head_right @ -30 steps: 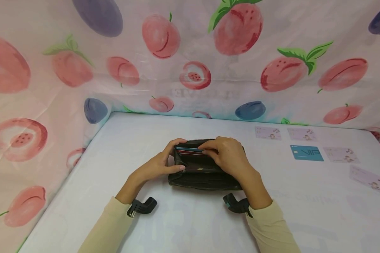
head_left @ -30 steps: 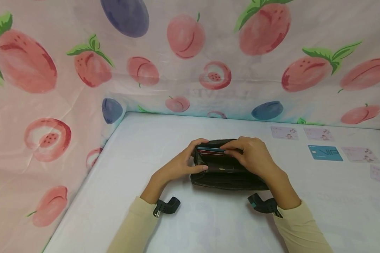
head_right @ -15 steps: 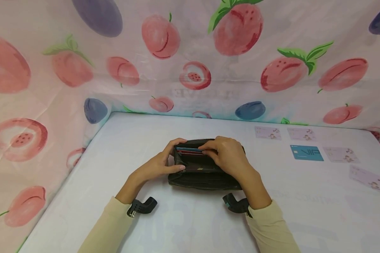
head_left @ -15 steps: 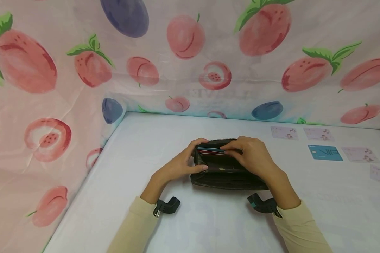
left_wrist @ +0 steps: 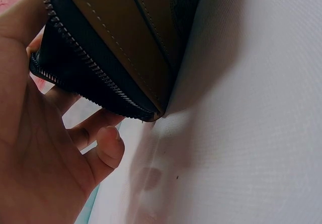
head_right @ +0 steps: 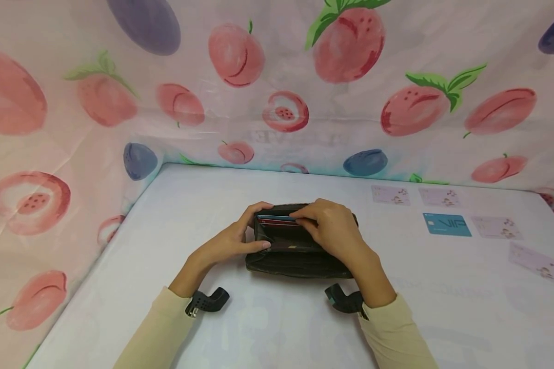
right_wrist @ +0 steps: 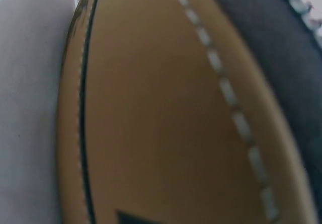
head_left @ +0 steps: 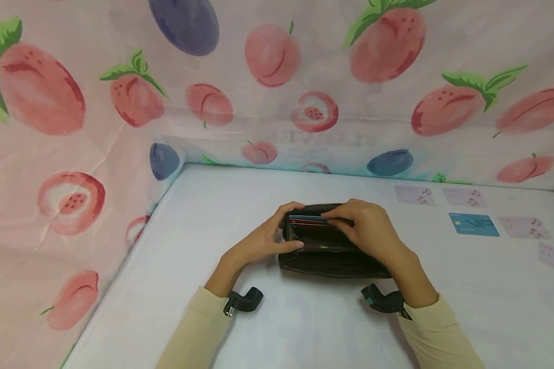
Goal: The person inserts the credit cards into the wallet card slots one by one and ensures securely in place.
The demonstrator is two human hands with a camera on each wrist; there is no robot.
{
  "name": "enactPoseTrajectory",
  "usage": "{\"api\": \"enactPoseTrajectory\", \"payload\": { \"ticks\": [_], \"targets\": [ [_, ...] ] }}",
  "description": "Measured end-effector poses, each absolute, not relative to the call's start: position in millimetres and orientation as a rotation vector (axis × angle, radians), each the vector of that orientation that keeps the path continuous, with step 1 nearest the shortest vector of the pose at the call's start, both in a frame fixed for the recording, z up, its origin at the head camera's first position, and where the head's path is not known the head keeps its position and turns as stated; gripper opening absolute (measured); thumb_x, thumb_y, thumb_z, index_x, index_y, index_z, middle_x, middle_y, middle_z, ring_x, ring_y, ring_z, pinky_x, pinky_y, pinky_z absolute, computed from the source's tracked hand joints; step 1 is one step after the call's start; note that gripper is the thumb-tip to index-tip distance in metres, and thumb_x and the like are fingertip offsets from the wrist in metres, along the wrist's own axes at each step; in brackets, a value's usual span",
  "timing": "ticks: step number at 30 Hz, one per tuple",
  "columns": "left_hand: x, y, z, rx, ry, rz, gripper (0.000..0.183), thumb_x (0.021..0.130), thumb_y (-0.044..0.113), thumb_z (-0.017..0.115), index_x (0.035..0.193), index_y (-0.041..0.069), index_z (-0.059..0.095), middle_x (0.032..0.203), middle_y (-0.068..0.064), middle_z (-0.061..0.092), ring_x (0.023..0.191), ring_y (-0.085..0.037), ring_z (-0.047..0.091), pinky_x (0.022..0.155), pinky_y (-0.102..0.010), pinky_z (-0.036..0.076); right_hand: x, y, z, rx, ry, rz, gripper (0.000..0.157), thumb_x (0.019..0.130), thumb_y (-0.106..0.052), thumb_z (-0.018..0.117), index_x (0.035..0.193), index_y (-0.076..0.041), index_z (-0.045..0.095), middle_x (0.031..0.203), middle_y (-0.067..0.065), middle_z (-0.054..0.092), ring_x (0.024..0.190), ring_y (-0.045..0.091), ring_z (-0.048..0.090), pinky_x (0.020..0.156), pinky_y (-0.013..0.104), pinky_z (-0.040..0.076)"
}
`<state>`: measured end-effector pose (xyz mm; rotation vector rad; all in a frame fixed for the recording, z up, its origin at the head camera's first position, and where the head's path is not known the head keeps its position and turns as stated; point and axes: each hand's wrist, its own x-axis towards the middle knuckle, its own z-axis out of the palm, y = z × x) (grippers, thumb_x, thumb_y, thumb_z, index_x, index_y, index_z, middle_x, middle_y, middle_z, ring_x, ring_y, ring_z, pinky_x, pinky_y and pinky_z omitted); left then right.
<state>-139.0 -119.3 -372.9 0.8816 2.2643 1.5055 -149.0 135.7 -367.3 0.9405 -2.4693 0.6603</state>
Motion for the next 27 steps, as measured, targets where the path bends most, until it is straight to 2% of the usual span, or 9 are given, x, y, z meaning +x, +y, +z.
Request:
{"api": "enactPoseTrajectory", "payload": {
  "ticks": [6,12,16,22,27],
  "targets": [
    [-138,-119,-373,0.887,2.269,1.504,0.071,0.089,0.011,0.069,0.146,0.017,0.027,0.138,-0.011,0.04,0.122,-0.027,0.041,0.102,-0.057,0.028,-147,135,-363,0.964,-2.451,0.707,0.022,0.076,-0.004,0.079,0.096,-0.012,0.077,0.088,0.001,0.07,0.082,0.018,0.065,0.07,0.038,0.052],
    [-140,-119,-375,0.881,2.268,1.496,0.071,0.089,0.011,0.069,0.146,0.017,0.027,0.136,-0.013,0.042,0.121,-0.027,0.042,0.102,-0.059,0.029,-144,139,-355,1.013,-2.375,0.832,0.026,0.072,0.006,0.079,0.093,-0.008,0.076,0.09,0.002,0.069,0.085,0.018,0.065,0.069,0.035,0.053],
    [-147,-120,-391,0.878,2.277,1.493,0.074,0.089,0.013,0.07,0.147,0.022,0.025,0.138,-0.01,0.041,0.123,-0.026,0.041,0.102,-0.059,0.028,-142,143,-349,1.021,-2.335,0.854,0.028,0.07,0.009,0.08,0.092,-0.008,0.076,0.09,0.001,0.07,0.085,0.017,0.065,0.069,0.034,0.053],
    [-155,-122,-407,0.87,2.313,1.474,0.075,0.088,0.021,0.072,0.145,0.036,0.025,0.141,0.001,0.038,0.124,-0.018,0.04,0.102,-0.054,0.03,-138,149,-345,1.008,-2.348,0.83,0.03,0.07,0.009,0.08,0.094,-0.009,0.076,0.09,-0.001,0.069,0.085,0.014,0.065,0.068,0.034,0.053],
    [-154,-122,-407,0.879,2.332,1.464,0.074,0.087,0.026,0.072,0.143,0.043,0.025,0.143,0.006,0.036,0.125,-0.014,0.039,0.102,-0.052,0.031,-138,158,-342,1.007,-2.305,0.811,0.032,0.069,0.007,0.081,0.094,-0.012,0.076,0.089,-0.004,0.068,0.082,0.011,0.062,0.065,0.025,0.049]
  ]
}}
